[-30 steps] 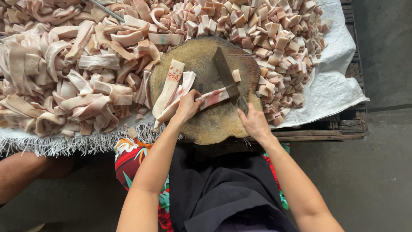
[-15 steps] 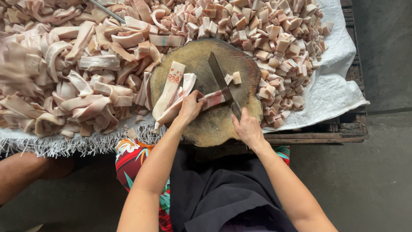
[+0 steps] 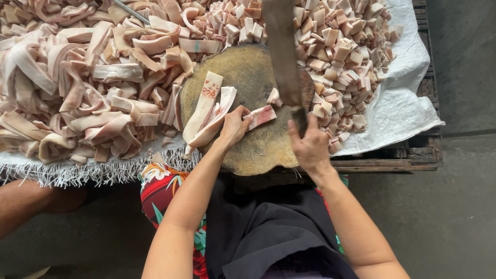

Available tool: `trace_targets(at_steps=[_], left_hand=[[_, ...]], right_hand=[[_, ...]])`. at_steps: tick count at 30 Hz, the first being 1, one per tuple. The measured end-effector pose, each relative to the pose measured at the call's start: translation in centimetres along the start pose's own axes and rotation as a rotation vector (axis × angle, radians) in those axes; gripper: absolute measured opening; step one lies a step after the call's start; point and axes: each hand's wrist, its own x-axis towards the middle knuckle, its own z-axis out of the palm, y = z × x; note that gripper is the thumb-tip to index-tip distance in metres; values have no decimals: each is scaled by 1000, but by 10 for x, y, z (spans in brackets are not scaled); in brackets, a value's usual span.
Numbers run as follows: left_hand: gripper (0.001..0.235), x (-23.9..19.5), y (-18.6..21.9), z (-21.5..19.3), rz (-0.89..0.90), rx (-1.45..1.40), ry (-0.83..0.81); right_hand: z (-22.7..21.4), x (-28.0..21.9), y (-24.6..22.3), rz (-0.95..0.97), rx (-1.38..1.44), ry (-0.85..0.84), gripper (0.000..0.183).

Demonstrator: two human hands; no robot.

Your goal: The person cuts long strips of meat into smaller bite-sized cubes on a wooden chopping block using a large knife.

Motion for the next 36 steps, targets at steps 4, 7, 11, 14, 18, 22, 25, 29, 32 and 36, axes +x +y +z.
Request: trace_targets(at_steps=[4,7,11,14,18,22,25,29,32,36], left_hand=[[24,2,-10,5,92,66,62],[24,7,-19,6,79,84,59],[25,8,-20,13,277,139,166],[28,5,-11,15,8,-4,54],[25,2,4,13,13,-3,77],[24,3,2,14,47,32,119],[23,4,-4,14,105,49,140],[26,3,-7,18,10,14,91],[28,10,-9,24,112,13,117],[32,5,-5,20,51,5,126]], right_hand=[[48,-1,44,-50,-308,-104,41],[43,-11,58,-65,-301,-77,40],[5,-3,22,16,-191,-60,40],[-18,-9,-10,-28,-99,31,40],[-5,-7,-3,25,14,-14,38],[45,-7,39,-120,-337,-80,40],[49,-16,52,-129,-327,-50,40],[13,-15,16,56,-143,-105,38],[-8,-18,-23,-6,-87,-3,38],[-6,-21,-37,-296,3,145,37]])
